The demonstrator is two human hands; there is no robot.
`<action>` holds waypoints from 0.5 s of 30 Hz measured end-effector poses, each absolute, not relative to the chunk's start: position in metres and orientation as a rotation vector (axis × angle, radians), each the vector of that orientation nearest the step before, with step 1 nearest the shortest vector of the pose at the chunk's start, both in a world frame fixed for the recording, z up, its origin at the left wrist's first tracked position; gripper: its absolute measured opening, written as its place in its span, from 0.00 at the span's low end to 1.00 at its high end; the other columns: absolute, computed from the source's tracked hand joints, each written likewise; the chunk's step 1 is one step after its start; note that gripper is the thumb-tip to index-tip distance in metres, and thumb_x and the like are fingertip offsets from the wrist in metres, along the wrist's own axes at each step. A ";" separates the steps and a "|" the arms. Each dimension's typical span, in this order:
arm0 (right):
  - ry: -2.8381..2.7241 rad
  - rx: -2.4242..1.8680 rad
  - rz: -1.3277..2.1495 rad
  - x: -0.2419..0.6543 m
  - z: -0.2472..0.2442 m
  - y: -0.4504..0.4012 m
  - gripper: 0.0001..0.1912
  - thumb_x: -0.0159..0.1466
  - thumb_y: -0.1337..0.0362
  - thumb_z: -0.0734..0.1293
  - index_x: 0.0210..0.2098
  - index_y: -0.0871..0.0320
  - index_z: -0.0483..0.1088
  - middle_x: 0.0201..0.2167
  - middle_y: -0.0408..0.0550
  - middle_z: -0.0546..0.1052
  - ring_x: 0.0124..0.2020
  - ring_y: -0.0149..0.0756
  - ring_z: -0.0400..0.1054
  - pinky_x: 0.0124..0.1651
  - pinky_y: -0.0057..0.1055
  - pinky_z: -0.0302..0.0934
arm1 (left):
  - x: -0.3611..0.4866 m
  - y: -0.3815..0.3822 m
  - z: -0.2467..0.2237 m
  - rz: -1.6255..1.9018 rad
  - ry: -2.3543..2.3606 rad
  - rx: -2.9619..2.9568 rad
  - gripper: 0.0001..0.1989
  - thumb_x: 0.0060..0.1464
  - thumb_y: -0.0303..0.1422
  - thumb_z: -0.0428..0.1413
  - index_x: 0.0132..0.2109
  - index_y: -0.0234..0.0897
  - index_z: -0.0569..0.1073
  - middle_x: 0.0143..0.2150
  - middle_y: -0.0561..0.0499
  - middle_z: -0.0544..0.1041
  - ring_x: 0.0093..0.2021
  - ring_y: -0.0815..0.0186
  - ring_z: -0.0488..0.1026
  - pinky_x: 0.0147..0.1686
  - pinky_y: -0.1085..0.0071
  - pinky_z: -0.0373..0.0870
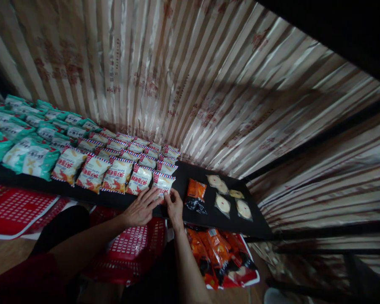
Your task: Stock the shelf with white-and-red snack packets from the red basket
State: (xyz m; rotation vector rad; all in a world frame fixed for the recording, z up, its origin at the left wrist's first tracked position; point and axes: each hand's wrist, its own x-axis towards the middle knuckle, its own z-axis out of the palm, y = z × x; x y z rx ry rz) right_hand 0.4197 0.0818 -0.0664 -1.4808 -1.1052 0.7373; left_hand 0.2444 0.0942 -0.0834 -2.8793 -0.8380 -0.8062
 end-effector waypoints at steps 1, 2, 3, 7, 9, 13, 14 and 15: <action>-1.092 -1.474 0.723 0.419 -0.066 0.082 0.20 0.56 0.53 0.66 0.42 0.61 0.69 0.34 0.47 0.75 0.34 0.34 0.67 0.40 0.30 0.62 | 0.240 0.092 -0.086 -0.828 -0.863 -2.859 0.30 0.53 0.28 0.49 0.63 0.34 0.57 0.68 0.42 0.49 0.68 0.52 0.41 0.63 0.51 0.44; -1.074 -1.470 0.704 0.417 -0.066 0.083 0.21 0.56 0.53 0.66 0.42 0.61 0.69 0.34 0.47 0.75 0.34 0.34 0.67 0.40 0.30 0.62 | 0.235 0.089 -0.089 -0.854 -0.890 -2.836 0.29 0.52 0.28 0.49 0.62 0.33 0.58 0.68 0.41 0.50 0.68 0.52 0.42 0.63 0.51 0.44; -1.056 -1.470 0.684 0.415 -0.066 0.083 0.21 0.56 0.53 0.66 0.42 0.61 0.69 0.34 0.47 0.75 0.34 0.34 0.67 0.40 0.30 0.62 | 0.231 0.087 -0.092 -0.884 -0.920 -2.812 0.28 0.52 0.27 0.48 0.62 0.32 0.60 0.67 0.41 0.51 0.67 0.52 0.43 0.63 0.51 0.45; -1.035 -1.493 0.651 0.409 -0.070 0.086 0.21 0.55 0.53 0.66 0.42 0.62 0.68 0.34 0.48 0.74 0.34 0.34 0.66 0.40 0.30 0.62 | 0.217 0.080 -0.100 -0.972 -1.021 -2.747 0.25 0.53 0.26 0.45 0.59 0.30 0.63 0.65 0.40 0.57 0.67 0.54 0.46 0.62 0.53 0.48; -1.035 -1.501 0.649 0.407 -0.072 0.086 0.21 0.56 0.53 0.65 0.42 0.62 0.68 0.34 0.48 0.74 0.34 0.34 0.66 0.40 0.30 0.62 | 0.215 0.078 -0.101 -0.987 -1.038 -2.741 0.24 0.54 0.26 0.45 0.58 0.30 0.65 0.64 0.39 0.59 0.67 0.55 0.47 0.62 0.53 0.50; -1.060 -1.522 0.637 0.407 -0.071 0.085 0.21 0.56 0.52 0.65 0.42 0.61 0.68 0.34 0.47 0.74 0.33 0.33 0.66 0.39 0.29 0.62 | 0.217 0.078 -0.100 -0.974 -1.062 -2.758 0.24 0.53 0.26 0.45 0.57 0.29 0.65 0.63 0.39 0.60 0.67 0.55 0.48 0.62 0.54 0.50; -1.068 -1.530 0.642 0.408 -0.070 0.084 0.21 0.56 0.52 0.65 0.42 0.61 0.68 0.34 0.47 0.74 0.33 0.33 0.66 0.38 0.29 0.62 | 0.217 0.078 -0.100 -0.968 -1.057 -2.764 0.24 0.53 0.26 0.45 0.58 0.29 0.65 0.64 0.39 0.60 0.67 0.55 0.48 0.63 0.54 0.50; -1.074 -1.539 0.648 0.409 -0.068 0.084 0.21 0.56 0.51 0.65 0.42 0.60 0.69 0.34 0.47 0.74 0.32 0.33 0.66 0.38 0.28 0.62 | 0.217 0.079 -0.101 -0.963 -1.047 -2.771 0.24 0.53 0.26 0.45 0.58 0.28 0.65 0.64 0.39 0.60 0.67 0.55 0.48 0.63 0.54 0.50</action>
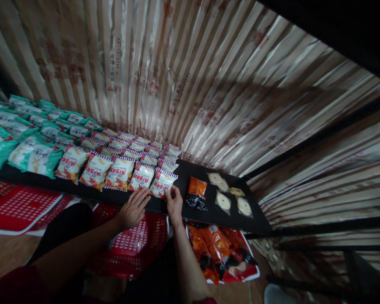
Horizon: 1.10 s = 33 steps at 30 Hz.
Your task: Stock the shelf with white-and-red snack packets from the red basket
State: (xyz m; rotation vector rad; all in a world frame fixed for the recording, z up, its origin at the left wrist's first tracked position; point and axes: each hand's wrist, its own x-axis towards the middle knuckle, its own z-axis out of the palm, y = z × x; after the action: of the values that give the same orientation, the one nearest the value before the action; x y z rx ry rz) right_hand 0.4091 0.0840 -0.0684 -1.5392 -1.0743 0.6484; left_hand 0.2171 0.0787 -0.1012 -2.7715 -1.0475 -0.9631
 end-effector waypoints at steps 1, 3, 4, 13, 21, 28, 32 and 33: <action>-1.078 -1.548 0.656 0.410 -0.067 0.084 0.21 0.56 0.51 0.65 0.42 0.60 0.69 0.34 0.47 0.75 0.32 0.33 0.66 0.37 0.28 0.61 | 0.217 0.079 -0.102 -0.961 -1.038 -2.777 0.24 0.53 0.26 0.45 0.58 0.28 0.65 0.64 0.39 0.60 0.67 0.55 0.48 0.63 0.54 0.50; -1.085 -1.566 0.674 0.411 -0.066 0.083 0.21 0.56 0.51 0.65 0.42 0.60 0.69 0.33 0.47 0.75 0.32 0.33 0.67 0.37 0.28 0.61 | 0.216 0.079 -0.103 -0.956 -1.032 -2.788 0.24 0.54 0.26 0.45 0.58 0.28 0.64 0.64 0.39 0.60 0.67 0.55 0.47 0.62 0.53 0.50; -1.088 -1.575 0.682 0.411 -0.066 0.083 0.21 0.56 0.51 0.65 0.42 0.60 0.69 0.33 0.47 0.75 0.32 0.33 0.67 0.37 0.28 0.61 | 0.216 0.079 -0.104 -0.951 -1.030 -2.796 0.24 0.54 0.26 0.44 0.59 0.28 0.64 0.64 0.39 0.59 0.67 0.55 0.47 0.62 0.53 0.51; -0.947 -1.647 0.451 0.399 -0.068 0.060 0.23 0.58 0.51 0.62 0.46 0.62 0.65 0.40 0.53 0.72 0.39 0.35 0.67 0.44 0.30 0.59 | 0.213 0.067 -0.106 -0.892 -1.031 -2.824 0.25 0.54 0.25 0.44 0.59 0.26 0.63 0.65 0.38 0.57 0.67 0.54 0.44 0.63 0.54 0.49; -0.980 -1.670 0.538 0.342 -0.100 0.002 0.16 0.64 0.52 0.55 0.36 0.57 0.65 0.33 0.47 0.72 0.36 0.34 0.65 0.43 0.30 0.58 | 0.201 0.026 -0.135 -0.801 -0.972 -2.941 0.28 0.52 0.23 0.43 0.61 0.28 0.60 0.65 0.39 0.56 0.67 0.55 0.44 0.62 0.52 0.49; -1.043 -1.781 0.795 0.290 -0.153 -0.010 0.13 0.62 0.56 0.55 0.33 0.55 0.66 0.33 0.50 0.74 0.36 0.38 0.67 0.43 0.33 0.58 | 0.168 0.015 -0.175 -0.813 -1.193 -3.000 0.25 0.49 0.21 0.43 0.55 0.27 0.65 0.64 0.36 0.58 0.67 0.55 0.45 0.58 0.53 0.59; -0.943 -1.925 1.086 0.276 -0.182 -0.004 0.06 0.58 0.61 0.60 0.29 0.54 0.66 0.28 0.47 0.74 0.33 0.39 0.67 0.41 0.34 0.58 | 0.149 0.015 -0.215 -0.637 -1.525 -2.928 0.20 0.46 0.20 0.44 0.45 0.25 0.71 0.59 0.32 0.64 0.63 0.52 0.56 0.55 0.51 0.61; -0.925 -1.929 1.133 0.273 -0.189 -0.002 0.04 0.56 0.62 0.61 0.28 0.54 0.66 0.27 0.46 0.73 0.33 0.39 0.67 0.41 0.34 0.58 | 0.146 0.015 -0.224 -0.569 -1.641 -2.895 0.18 0.44 0.20 0.45 0.43 0.26 0.72 0.57 0.32 0.67 0.61 0.52 0.59 0.54 0.51 0.62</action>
State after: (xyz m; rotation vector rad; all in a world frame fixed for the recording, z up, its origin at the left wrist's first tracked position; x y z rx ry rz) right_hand 0.2732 -0.0022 -0.1889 -1.9291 -0.9245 1.1332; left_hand 0.1462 0.0154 -0.2238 -2.8949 -1.6409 -0.5694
